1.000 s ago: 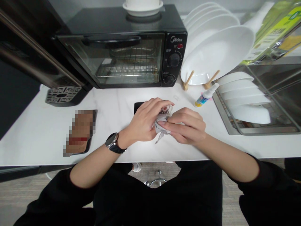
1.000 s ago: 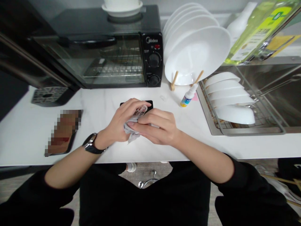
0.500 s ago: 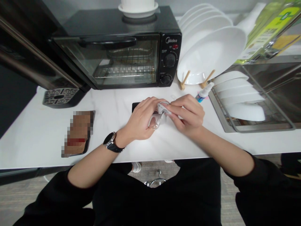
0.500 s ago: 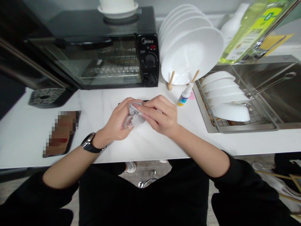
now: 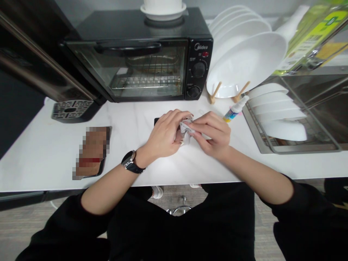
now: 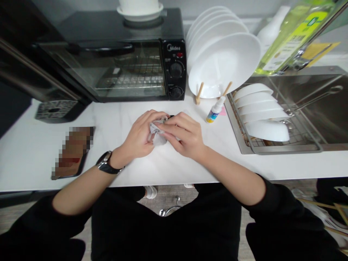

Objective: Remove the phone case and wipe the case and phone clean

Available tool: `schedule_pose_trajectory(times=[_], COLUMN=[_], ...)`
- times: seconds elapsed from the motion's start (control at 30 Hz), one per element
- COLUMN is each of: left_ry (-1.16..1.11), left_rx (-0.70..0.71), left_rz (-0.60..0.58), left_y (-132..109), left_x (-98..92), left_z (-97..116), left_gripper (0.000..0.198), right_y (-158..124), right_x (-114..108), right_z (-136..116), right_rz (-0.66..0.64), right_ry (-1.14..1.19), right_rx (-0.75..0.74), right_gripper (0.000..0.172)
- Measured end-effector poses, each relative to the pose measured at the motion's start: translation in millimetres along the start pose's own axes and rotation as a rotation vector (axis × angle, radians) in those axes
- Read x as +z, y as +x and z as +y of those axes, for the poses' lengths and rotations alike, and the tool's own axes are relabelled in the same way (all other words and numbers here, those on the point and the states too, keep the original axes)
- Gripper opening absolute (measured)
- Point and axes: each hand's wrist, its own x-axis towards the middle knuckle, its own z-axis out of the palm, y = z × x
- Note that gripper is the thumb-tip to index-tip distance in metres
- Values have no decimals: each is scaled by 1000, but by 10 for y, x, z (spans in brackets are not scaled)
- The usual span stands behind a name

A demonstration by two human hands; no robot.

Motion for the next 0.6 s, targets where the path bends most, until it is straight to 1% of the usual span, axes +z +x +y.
schedule_pose_trajectory(times=[0.1,0.23,0.4,0.5,0.6], left_ry=[0,-6,-21,-10,-12], left_rx=[-35,-9,-7,-7,47], left_rz=[-16,-14,-7,13,29], left_y=[9,8,3,-1,-9], left_x=[-19,-22,-4,11,29], left_z=[28,22,-12,-31,-52], left_gripper=[38,35,38,43,45], right_y=[-5,9,-11,-24,-14], right_x=[11,7,8,9,5], right_z=[-25,-33,1,46,82], right_rz=[-42,-50,-52,-24,19], right_ry=[67,94,79,-5,-84], right_rx=[-58,-74,-95,-34,37], right_gripper=[30,32,27,29,27])
